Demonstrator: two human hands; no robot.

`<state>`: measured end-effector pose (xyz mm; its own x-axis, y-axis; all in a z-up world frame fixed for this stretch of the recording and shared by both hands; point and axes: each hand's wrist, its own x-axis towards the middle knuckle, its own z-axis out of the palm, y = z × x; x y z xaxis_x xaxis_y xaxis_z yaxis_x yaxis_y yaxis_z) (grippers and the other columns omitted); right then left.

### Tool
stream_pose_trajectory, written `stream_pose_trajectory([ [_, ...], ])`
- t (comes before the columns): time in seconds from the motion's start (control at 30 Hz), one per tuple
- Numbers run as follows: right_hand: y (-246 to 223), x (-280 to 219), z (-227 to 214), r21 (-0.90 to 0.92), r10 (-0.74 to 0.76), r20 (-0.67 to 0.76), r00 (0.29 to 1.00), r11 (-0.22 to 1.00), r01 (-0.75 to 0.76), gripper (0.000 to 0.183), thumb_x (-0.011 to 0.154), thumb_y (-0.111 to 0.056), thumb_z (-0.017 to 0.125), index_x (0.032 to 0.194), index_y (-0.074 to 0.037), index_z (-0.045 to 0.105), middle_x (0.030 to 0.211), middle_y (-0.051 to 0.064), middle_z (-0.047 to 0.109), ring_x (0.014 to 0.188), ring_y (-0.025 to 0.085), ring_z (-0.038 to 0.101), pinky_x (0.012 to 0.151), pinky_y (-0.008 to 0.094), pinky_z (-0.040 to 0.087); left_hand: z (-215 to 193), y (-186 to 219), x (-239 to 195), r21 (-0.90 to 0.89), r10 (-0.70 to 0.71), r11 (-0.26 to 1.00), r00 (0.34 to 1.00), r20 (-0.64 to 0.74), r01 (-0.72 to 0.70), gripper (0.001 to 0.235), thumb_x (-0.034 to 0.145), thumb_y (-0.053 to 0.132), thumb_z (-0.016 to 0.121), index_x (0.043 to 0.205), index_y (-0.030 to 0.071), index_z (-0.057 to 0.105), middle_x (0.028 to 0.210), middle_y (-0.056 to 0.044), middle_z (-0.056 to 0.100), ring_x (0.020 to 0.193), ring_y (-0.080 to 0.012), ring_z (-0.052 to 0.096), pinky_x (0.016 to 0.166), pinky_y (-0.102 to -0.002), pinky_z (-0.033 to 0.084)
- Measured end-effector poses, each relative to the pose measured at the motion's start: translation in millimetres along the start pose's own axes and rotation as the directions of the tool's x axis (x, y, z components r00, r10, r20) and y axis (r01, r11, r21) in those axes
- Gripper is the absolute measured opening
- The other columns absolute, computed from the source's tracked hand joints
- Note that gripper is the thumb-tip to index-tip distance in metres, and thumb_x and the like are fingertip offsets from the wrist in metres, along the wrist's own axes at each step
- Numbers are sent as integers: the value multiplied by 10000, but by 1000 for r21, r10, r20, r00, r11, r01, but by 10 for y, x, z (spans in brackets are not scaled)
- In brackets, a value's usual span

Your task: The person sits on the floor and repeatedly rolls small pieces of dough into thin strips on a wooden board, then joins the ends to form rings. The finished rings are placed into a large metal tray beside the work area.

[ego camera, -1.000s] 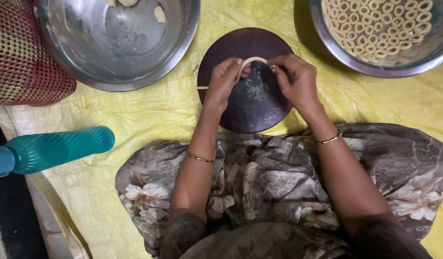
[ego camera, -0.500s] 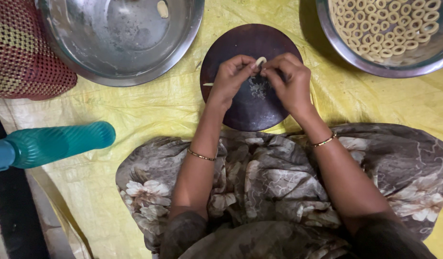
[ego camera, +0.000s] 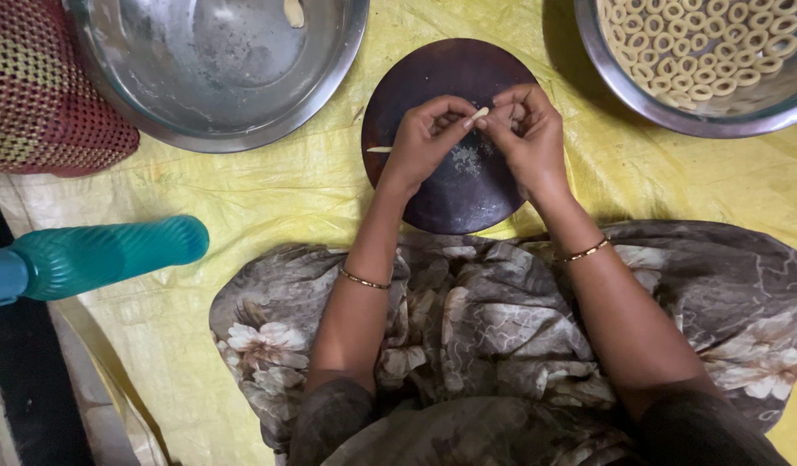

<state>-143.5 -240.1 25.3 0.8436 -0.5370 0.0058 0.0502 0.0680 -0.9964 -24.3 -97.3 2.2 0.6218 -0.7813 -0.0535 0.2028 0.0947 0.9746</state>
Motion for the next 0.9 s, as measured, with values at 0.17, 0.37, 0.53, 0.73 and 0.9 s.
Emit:
stream_pose_trajectory([
  [0.17, 96, 20, -24, 94, 87, -13, 996, 992, -86, 261, 966, 50, 787, 1110, -32, 586, 816, -44, 545, 741, 23, 501, 683, 194, 432, -10, -27, 1, 5, -9, 1000, 999, 37, 9, 118, 999, 59, 695, 1096, 0, 727, 1000, -3, 720, 935, -60, 649, 854, -232, 532],
  [0.37, 42, 73, -85, -36, 37, 1, 999, 999, -37, 129, 1059, -39, 700, 1158, -14, 621, 1049, 5, 641, 969, 64, 592, 883, 232, 493, -99, -21, 15, -179, -99, 978, 994, 50, 107, 152, 1012, 147, 671, 1089, 21, 710, 981, -14, 729, 923, -77, 663, 854, -232, 525],
  [0.53, -190, 59, -93, -152, -12, 170, 985, 988, 38, 240, 1035, -19, 652, 1273, 13, 653, 1173, 31, 637, 1053, 102, 622, 969, 261, 522, -136, -18, -12, -197, -173, 961, 977, 121, 195, 181, 1024, 190, 672, 1088, 27, 713, 931, -7, 718, 832, -38, 615, 734, -198, 455],
  [0.73, -407, 73, -71, -278, -61, 340, 938, 947, 162, 231, 977, 10, 680, 1205, 6, 714, 1131, 67, 649, 1048, 143, 640, 919, 282, 521, -145, -35, -17, -163, -148, 972, 978, 150, 172, 157, 1018, 164, 689, 1078, 20, 711, 927, 4, 698, 781, -22, 561, 689, -191, 421],
  [0.9, -349, 54, -58, -401, -22, 284, 958, 906, 139, 146, 953, -2, 717, 1093, -9, 758, 1024, 67, 680, 938, 156, 661, 821, 292, 522, -124, -33, -17, -143, -217, 962, 970, 105, 231, 147, 996, 159, 699, 1002, 14, 725, 868, -4, 705, 720, -20, 561, 613, -180, 399],
])
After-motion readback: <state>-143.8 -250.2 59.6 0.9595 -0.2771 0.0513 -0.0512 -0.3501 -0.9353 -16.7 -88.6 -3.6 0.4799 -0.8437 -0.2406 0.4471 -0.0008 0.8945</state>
